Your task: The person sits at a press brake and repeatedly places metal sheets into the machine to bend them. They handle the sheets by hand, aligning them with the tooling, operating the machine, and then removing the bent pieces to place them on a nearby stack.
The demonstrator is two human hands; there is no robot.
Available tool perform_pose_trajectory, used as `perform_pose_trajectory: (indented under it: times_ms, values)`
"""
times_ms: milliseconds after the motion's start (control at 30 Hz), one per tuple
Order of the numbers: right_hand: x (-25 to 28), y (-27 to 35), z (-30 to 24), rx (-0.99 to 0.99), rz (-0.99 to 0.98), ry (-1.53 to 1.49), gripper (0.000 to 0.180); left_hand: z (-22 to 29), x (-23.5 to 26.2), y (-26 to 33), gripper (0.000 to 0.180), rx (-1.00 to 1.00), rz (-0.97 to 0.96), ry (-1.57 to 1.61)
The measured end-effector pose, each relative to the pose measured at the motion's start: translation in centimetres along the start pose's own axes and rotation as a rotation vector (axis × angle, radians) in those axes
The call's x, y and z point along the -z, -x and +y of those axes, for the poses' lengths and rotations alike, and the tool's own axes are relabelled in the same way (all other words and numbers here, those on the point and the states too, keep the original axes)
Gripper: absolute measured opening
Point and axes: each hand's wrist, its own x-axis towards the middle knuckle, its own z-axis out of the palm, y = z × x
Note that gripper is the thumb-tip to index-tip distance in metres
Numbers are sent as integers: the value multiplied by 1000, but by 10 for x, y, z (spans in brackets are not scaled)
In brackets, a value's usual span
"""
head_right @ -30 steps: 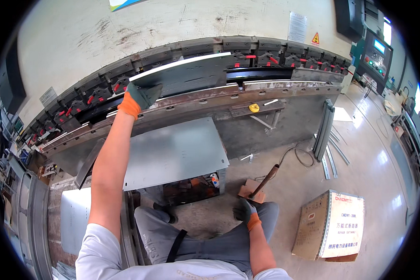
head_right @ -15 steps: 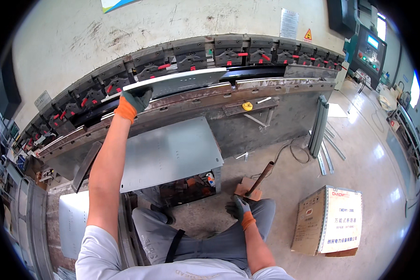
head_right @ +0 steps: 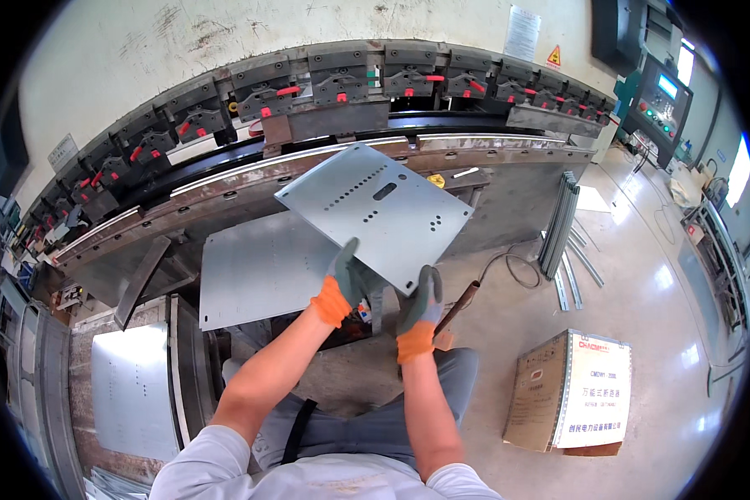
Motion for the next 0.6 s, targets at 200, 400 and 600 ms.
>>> perform_pose_trajectory:
  times_ms: [200,400,600]
  values:
    - [15,-30,50,-464,288,-534,52,119,76,-44,47,-230,233,-137]
    - [19,-75,92,82,-61,33,40,168,125,7,33,-413,302,-473]
    - [-52,-143,116,-218,-216,-347,32,184,121,54,41,-457,463,-577]
